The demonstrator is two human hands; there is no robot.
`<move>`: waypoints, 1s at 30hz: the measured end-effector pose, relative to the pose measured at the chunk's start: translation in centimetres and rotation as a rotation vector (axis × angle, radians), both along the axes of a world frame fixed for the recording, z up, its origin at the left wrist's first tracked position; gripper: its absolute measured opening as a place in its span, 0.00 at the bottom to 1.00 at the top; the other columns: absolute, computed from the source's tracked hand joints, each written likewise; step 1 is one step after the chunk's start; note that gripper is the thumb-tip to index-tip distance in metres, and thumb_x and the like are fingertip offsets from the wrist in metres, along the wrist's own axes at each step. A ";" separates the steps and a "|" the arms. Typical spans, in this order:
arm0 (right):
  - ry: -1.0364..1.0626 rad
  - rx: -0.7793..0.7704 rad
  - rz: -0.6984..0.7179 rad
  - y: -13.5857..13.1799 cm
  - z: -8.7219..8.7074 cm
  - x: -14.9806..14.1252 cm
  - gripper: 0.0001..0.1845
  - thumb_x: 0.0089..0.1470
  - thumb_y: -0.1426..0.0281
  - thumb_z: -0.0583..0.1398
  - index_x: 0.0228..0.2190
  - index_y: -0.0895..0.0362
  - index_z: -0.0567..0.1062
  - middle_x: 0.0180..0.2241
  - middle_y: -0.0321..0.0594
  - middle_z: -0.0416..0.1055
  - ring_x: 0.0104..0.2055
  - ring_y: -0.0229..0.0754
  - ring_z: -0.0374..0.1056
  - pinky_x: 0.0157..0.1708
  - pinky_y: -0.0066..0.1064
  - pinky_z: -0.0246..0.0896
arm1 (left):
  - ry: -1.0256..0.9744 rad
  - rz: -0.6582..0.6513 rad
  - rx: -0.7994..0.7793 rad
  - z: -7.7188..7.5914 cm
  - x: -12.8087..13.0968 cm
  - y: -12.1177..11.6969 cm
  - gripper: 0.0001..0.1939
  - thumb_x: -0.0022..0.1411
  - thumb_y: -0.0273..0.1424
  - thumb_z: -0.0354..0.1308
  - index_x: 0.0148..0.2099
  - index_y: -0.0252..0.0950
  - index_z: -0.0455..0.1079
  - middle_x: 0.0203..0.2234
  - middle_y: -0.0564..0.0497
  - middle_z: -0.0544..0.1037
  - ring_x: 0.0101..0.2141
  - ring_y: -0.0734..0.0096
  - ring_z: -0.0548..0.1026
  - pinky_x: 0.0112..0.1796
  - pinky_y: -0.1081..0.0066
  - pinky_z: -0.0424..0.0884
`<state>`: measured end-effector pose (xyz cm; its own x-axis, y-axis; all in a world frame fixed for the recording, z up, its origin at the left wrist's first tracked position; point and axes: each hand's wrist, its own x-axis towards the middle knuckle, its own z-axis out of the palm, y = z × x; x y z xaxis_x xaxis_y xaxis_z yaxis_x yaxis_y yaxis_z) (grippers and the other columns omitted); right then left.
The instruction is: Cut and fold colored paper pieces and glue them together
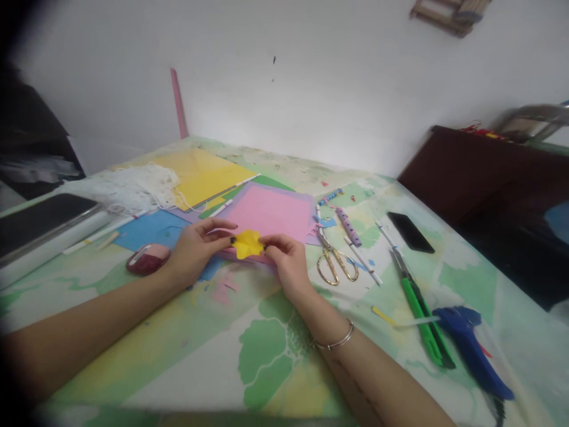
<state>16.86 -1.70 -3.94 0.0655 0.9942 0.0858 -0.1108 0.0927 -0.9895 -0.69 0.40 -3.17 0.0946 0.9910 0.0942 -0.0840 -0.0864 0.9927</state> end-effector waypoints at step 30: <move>-0.103 0.006 0.005 0.4 -0.5 0.0 0.11 0.34 0.75 0.63 0.27 0.57 0.75 0.28 0.37 0.75 0.30 0.38 0.71 0.32 0.30 0.67 | 0.046 -0.031 0.112 -0.3 -0.2 0.3 0.04 0.45 0.28 0.63 0.26 0.32 0.74 0.42 0.44 0.73 0.41 0.58 0.74 0.35 0.63 0.76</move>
